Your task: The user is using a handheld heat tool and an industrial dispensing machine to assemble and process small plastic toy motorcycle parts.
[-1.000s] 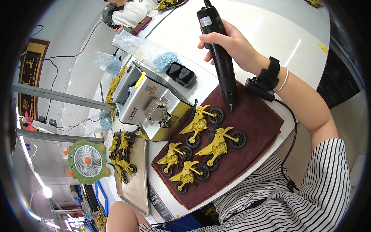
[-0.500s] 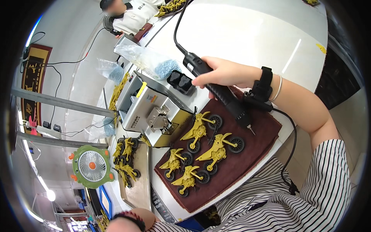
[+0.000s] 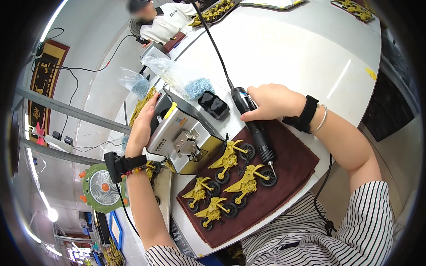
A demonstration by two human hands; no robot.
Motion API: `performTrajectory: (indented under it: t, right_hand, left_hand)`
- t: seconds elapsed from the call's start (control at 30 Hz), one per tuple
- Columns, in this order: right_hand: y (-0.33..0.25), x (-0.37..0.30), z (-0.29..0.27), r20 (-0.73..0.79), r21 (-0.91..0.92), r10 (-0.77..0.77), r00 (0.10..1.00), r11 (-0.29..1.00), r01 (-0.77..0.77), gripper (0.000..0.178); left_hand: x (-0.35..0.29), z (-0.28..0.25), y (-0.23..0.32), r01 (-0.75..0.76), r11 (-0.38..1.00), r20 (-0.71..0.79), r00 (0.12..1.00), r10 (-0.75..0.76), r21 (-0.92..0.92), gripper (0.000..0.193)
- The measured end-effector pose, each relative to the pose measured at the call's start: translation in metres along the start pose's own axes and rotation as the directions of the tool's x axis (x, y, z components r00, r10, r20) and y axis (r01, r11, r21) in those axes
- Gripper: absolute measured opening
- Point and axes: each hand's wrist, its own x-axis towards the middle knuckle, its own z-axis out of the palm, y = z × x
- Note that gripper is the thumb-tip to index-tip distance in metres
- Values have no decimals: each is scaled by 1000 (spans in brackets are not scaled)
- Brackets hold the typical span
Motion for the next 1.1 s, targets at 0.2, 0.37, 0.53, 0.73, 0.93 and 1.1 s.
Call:
performTrajectory:
  t: [0.2,0.37,0.53,0.73,0.93,1.1]
  right_hand:
    - [4,-3,-3,-45,-96,-12,999,995,8,67]
    - [-8,0,-11,52,18,111,993,994,-112,61]
    - [-2,-7,-15,-123,-35,74,990,996,-79,71]
    - [-43,33,-27,-256,540,-300,919,744,393,102]
    - [-75,119,-3,-49,531,-602,797,660,531,138]
    - [-89,143,0,-22,650,-670,742,554,519,145]
  left_hand:
    - [2,-6,14,3,998,43,999,0,-66,49]
    - [3,-17,17,32,932,27,999,-44,362,47]
    - [-12,-34,8,-34,992,-70,997,43,121,50]
    - [-66,5,-67,-152,898,-207,976,70,-412,133]
    - [-60,46,-35,-142,642,-197,980,-14,-753,150]
    - [-59,46,-40,-131,704,-241,969,-59,-698,142]
